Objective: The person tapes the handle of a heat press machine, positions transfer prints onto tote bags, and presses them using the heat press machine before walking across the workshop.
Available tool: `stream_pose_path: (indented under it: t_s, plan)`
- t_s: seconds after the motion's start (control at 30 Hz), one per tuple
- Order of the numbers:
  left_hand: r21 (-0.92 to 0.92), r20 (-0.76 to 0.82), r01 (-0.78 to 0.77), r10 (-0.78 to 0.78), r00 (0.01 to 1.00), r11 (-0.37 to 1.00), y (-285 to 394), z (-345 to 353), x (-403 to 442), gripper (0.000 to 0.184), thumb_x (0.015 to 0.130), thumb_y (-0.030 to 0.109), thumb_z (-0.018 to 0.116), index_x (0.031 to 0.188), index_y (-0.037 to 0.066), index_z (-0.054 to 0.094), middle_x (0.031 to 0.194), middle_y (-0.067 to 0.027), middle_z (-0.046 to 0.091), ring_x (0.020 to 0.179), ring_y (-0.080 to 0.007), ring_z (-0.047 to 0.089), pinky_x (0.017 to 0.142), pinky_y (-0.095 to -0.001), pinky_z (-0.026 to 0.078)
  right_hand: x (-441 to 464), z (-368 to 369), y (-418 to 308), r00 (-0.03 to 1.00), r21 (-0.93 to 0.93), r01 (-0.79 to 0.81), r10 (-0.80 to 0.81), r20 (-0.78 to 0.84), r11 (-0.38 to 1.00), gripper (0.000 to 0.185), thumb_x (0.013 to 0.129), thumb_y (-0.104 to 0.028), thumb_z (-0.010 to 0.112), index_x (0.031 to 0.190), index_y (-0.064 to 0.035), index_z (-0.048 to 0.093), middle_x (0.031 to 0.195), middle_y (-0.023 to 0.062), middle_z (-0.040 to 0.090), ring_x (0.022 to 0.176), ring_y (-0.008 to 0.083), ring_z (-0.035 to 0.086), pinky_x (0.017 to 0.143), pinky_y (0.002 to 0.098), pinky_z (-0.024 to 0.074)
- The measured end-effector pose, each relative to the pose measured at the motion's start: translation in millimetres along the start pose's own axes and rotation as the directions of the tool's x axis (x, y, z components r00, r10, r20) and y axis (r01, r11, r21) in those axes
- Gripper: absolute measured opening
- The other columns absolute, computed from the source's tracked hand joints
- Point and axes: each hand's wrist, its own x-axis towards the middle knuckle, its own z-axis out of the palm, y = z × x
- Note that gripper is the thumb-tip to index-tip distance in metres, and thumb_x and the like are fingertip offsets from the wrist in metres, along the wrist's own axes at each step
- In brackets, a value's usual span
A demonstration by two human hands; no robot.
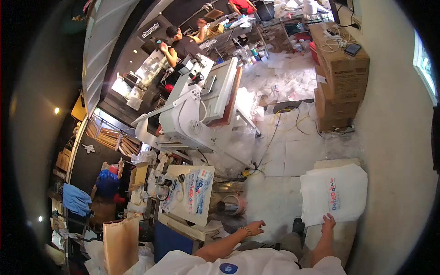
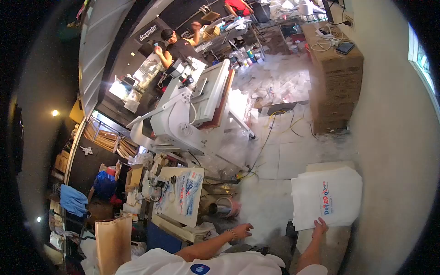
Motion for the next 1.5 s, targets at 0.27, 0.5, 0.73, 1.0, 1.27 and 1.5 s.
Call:
stream_pose_path:
  t_s: [0.27,0.5,0.73,1.0,1.27,1.5]
  plan:
    - [0.102,-0.039,0.182,-0.179,0.983,0.978,-1.6,-26.3,-12.3,0.038,0.081,0.020,0.064,0.117,0.007,0.060,0.102,-0.0178,0.068,0.095,-0.0285,0.066,0.082,-0.0389,0.052,105.5,-25.9,120.0,0.966,0.494,-0.007,-0.122,0.229,0.869,0.047,0.089,-0.010,0.055,0.135,-0.0150,0.049,0.106,0.0212,0.064,0.062,0.0156,0.053,0.049,0.0264,0.0435]
    - [-0.148,0.023,0.182,-0.181,0.983,0.972,-17.3,-12.5,-13.2,0.035,0.082,0.021,0.069,0.114,0.006,0.062,0.096,-0.0127,0.071,0.087,-0.0226,0.068,0.079,-0.0364,0.053,17.5,30.8,41.2,0.971,0.515,-0.065,0.173,-0.164,0.855,0.046,0.068,0.011,0.069,0.109,-0.0092,0.067,0.079,0.0025,0.059,0.052,0.0084,0.042,0.044,0.0244,0.0321]
    - [-0.032,0.043,0.215,-0.213,0.976,0.976,-28.2,-1.2,-25.5,0.036,0.082,0.023,0.071,0.114,0.009,0.063,0.096,-0.0118,0.071,0.088,-0.0247,0.068,0.079,-0.0368,0.053,32.6,34.9,46.3,0.973,0.336,0.001,0.078,-0.219,0.942,0.040,0.072,0.008,0.071,0.106,-0.0111,0.067,0.083,0.0033,0.062,0.058,0.0118,0.049,0.045,0.0264,0.0345]
    - [0.002,0.013,0.161,-0.161,0.987,0.987,-14.7,11.8,-26.7,0.037,0.083,0.027,0.068,0.114,0.009,0.063,0.102,-0.0140,0.070,0.096,-0.0278,0.067,0.085,-0.0393,0.052,55.3,19.0,55.1,0.984,0.276,-0.177,0.164,0.068,0.945,0.064,0.081,-0.029,0.075,0.136,-0.0134,0.046,0.135,0.0109,0.049,0.117,0.0319,0.047,0.090,0.0599,0.0400]
    - [-0.138,-0.042,0.177,-0.184,0.982,0.974,-14.6,39.5,-36.7,0.037,0.082,0.028,0.068,0.113,0.008,0.064,0.099,-0.0142,0.070,0.095,-0.0302,0.067,0.085,-0.0416,0.052,3.0,7.5,13.2,0.975,-0.463,-0.057,-0.051,-0.217,0.884,0.081,0.069,-0.046,0.080,0.133,-0.0076,0.050,0.142,0.0242,0.034,0.128,0.0377,0.038,0.105,0.0474,0.0369]
    - [-0.216,-0.142,0.109,-0.142,0.980,0.970,-33.6,55.3,-75.3,0.032,0.088,0.033,0.060,0.103,0.005,0.063,0.096,-0.0177,0.069,0.092,-0.0326,0.065,0.082,-0.0402,0.050,42.0,-22.0,30.0,0.978,-0.808,0.158,-0.204,0.047,0.568,0.047,0.071,-0.036,0.077,0.102,-0.0021,0.065,0.102,0.0204,0.064,0.090,0.0299,0.063,0.089,0.0442,0.0480]
